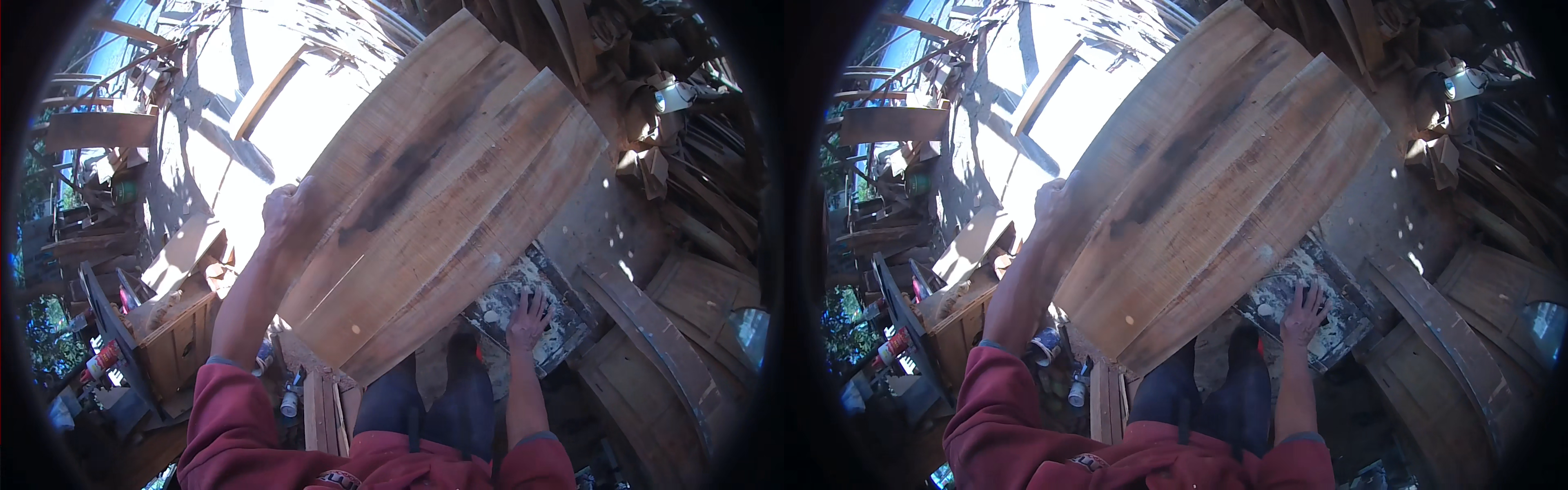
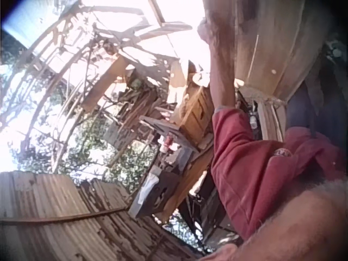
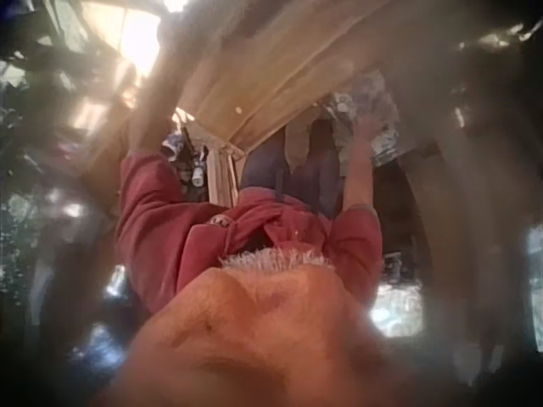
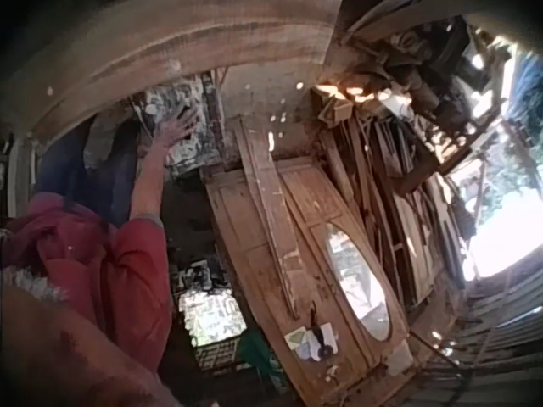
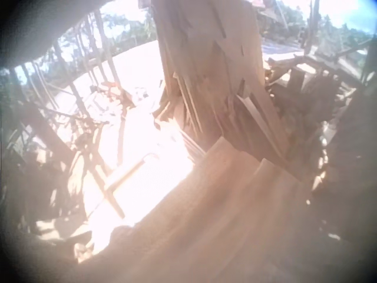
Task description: The person picks up several wood planks, aligns them to check their edges, and then passes the edge of one plank across a jointer machine multiple times.
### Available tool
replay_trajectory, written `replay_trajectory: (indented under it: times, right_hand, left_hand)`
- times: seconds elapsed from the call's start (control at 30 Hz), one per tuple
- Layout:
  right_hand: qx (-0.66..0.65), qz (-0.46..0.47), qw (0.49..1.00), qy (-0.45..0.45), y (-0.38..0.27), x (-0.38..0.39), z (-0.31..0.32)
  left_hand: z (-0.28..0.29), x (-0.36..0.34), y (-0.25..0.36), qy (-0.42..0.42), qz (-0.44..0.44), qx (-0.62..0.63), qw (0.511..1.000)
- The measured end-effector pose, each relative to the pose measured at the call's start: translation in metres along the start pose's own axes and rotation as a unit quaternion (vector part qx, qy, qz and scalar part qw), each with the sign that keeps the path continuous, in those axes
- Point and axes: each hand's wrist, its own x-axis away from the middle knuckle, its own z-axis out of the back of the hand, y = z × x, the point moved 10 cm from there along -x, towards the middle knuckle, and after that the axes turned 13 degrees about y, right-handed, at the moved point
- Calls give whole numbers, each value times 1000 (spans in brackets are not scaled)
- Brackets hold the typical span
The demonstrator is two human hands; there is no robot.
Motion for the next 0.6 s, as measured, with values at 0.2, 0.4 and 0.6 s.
replay_trajectory:
  times: [0.2,0.4,0.6]
  right_hand:
    - [-30,9,999,-22,100,55,5]
    - [-435,-166,884,37,64,48,46]
    - [-658,-375,648,79,-17,27,27]
  left_hand:
    - [-31,157,-39,-44,3,127,991]
    - [-116,306,-17,-44,-10,164,985]
    - [-193,391,38,-96,-38,127,987]
